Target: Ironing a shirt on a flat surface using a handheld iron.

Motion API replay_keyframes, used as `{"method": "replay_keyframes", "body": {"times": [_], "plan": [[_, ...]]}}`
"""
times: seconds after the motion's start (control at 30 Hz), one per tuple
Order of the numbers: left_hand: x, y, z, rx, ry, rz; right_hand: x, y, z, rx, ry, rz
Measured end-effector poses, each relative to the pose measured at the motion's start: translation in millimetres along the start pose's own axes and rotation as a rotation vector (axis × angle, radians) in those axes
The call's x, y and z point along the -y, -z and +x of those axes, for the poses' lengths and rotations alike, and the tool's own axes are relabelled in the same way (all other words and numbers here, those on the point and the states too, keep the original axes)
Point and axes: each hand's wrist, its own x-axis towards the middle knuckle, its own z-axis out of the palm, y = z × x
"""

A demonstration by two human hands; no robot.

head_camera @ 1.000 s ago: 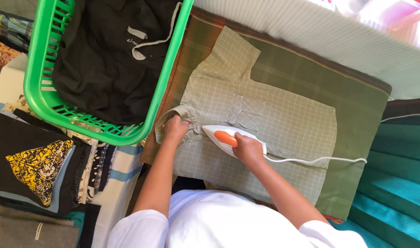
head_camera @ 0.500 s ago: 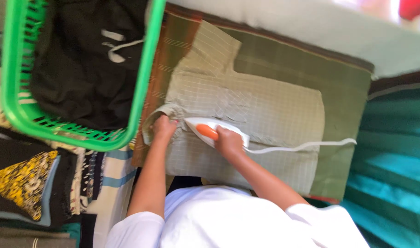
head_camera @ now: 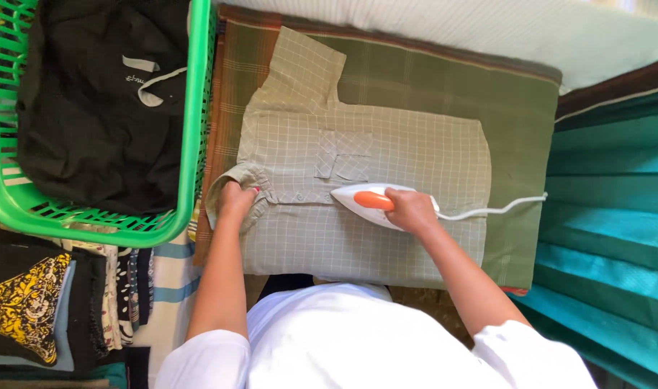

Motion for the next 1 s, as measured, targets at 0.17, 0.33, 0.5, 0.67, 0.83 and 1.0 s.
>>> {"method": "replay_keyframes", "body": {"times": [0.17, 0.33, 0.5, 0.67, 0.83, 1.0], "plan": [[0, -6, 4, 0.002, 0.016, 0.015, 23, -29, 23, -0.066, 0.025, 0.036], [9, -13, 13, 0.002, 0.011, 0.037, 7, -34, 12, -0.098, -0.001, 0.008], [18, -25, 25, -0.034, 0.025, 0.075, 16, -28, 12, -0.101, 0.02, 0.064], [-4, -11, 10, -0.024, -0.013, 0.102, 8, -39, 22, -0.068, 0.037, 0.105], [2, -14, 10, -0.042, 0.02, 0.099, -49, -19, -9, 0.021, -0.02, 0.093], [29, -28, 36, -0.091, 0.006, 0.106, -84, -41, -23, -0.103, -0.052, 0.004]]}}
